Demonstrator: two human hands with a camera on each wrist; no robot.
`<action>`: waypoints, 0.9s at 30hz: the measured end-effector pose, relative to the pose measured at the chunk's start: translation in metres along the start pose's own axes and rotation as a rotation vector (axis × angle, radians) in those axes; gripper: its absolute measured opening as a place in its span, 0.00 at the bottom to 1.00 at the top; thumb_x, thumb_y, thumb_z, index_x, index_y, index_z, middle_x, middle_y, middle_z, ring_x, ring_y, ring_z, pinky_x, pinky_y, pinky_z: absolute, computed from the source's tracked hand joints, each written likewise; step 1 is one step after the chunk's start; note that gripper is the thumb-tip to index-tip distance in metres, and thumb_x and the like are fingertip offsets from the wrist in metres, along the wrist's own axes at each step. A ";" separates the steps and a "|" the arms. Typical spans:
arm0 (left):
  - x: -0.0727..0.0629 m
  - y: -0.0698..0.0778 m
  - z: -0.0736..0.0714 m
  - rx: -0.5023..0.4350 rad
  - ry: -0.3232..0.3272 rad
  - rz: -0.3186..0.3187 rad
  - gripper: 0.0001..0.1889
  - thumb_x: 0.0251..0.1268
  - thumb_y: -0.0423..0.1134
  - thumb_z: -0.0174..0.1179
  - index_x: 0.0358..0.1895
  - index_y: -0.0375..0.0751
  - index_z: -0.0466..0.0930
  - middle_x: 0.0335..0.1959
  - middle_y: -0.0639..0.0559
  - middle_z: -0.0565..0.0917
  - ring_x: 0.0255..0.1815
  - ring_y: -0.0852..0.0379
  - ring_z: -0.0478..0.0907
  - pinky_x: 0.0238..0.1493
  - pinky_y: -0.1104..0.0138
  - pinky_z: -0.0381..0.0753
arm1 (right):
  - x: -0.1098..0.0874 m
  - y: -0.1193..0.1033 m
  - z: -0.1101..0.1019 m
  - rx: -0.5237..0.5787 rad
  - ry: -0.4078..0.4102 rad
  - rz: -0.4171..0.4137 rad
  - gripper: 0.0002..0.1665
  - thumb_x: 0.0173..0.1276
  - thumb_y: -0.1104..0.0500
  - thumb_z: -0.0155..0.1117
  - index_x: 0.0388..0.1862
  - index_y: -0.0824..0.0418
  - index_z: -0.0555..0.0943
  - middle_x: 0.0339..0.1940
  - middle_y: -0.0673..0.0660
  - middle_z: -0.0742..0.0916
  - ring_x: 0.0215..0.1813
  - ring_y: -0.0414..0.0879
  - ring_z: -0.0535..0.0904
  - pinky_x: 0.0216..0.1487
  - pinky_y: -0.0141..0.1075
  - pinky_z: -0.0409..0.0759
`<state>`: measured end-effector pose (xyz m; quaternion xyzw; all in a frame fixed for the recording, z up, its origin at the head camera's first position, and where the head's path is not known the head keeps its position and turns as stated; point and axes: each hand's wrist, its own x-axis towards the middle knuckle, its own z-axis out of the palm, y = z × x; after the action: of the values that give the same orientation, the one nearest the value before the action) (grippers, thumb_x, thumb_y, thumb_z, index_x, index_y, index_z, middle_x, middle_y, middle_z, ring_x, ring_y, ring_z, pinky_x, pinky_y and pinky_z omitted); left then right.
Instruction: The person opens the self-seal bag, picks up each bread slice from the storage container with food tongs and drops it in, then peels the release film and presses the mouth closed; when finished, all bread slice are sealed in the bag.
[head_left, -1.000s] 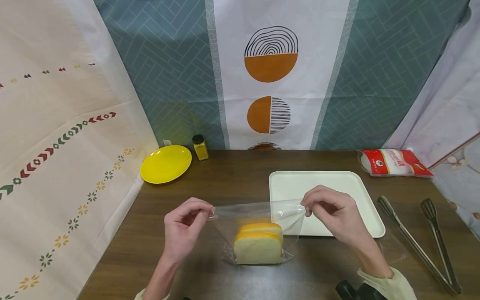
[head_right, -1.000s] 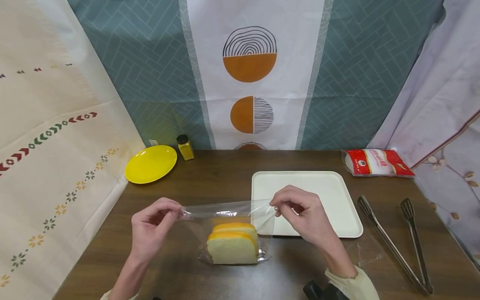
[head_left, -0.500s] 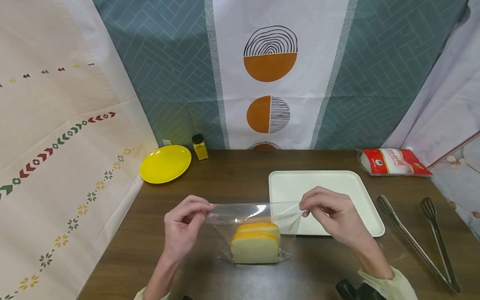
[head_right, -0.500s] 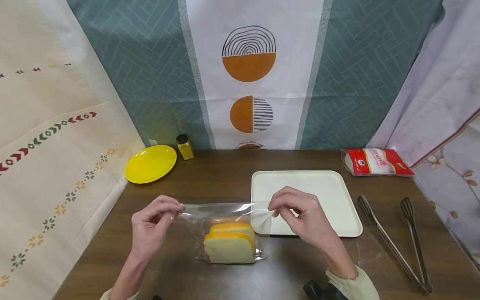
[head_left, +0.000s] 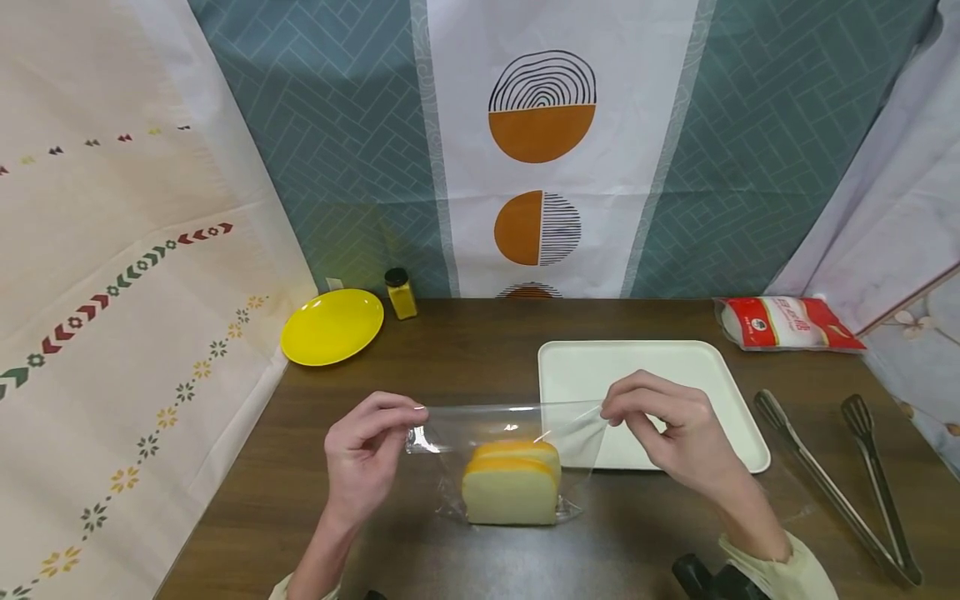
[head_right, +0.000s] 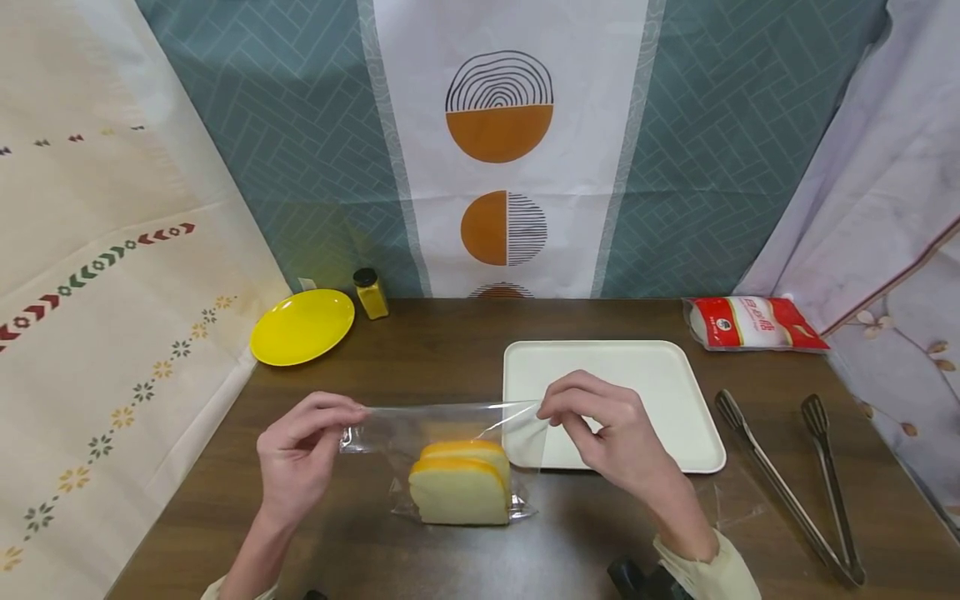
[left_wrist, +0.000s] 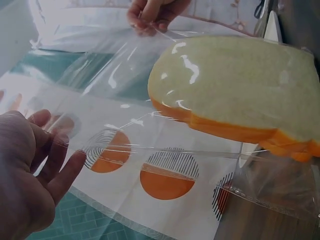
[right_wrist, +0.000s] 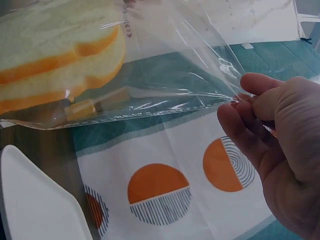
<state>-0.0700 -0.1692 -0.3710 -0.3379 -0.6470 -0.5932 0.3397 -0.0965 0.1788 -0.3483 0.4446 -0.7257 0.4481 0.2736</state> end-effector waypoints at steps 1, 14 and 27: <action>0.000 0.000 0.000 -0.001 -0.001 -0.006 0.13 0.57 0.12 0.59 0.37 0.29 0.87 0.34 0.39 0.84 0.34 0.55 0.80 0.31 0.74 0.76 | 0.001 0.000 0.000 -0.006 -0.001 -0.007 0.16 0.78 0.56 0.53 0.34 0.59 0.85 0.32 0.52 0.85 0.32 0.38 0.78 0.39 0.24 0.78; -0.001 0.002 -0.001 -0.030 -0.010 -0.049 0.18 0.55 0.09 0.55 0.37 0.31 0.87 0.35 0.39 0.84 0.33 0.53 0.80 0.33 0.73 0.78 | 0.004 -0.003 0.000 -0.022 -0.017 -0.025 0.12 0.75 0.63 0.55 0.35 0.60 0.84 0.31 0.51 0.84 0.31 0.38 0.78 0.38 0.24 0.77; 0.000 0.001 -0.001 -0.026 -0.007 -0.061 0.19 0.55 0.08 0.52 0.37 0.31 0.87 0.35 0.39 0.84 0.34 0.54 0.80 0.32 0.73 0.78 | 0.006 -0.007 0.002 0.028 -0.004 0.010 0.13 0.71 0.52 0.65 0.35 0.60 0.84 0.30 0.51 0.84 0.31 0.38 0.78 0.35 0.25 0.78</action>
<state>-0.0691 -0.1698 -0.3707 -0.3246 -0.6502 -0.6106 0.3147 -0.0930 0.1735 -0.3419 0.4458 -0.7221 0.4587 0.2637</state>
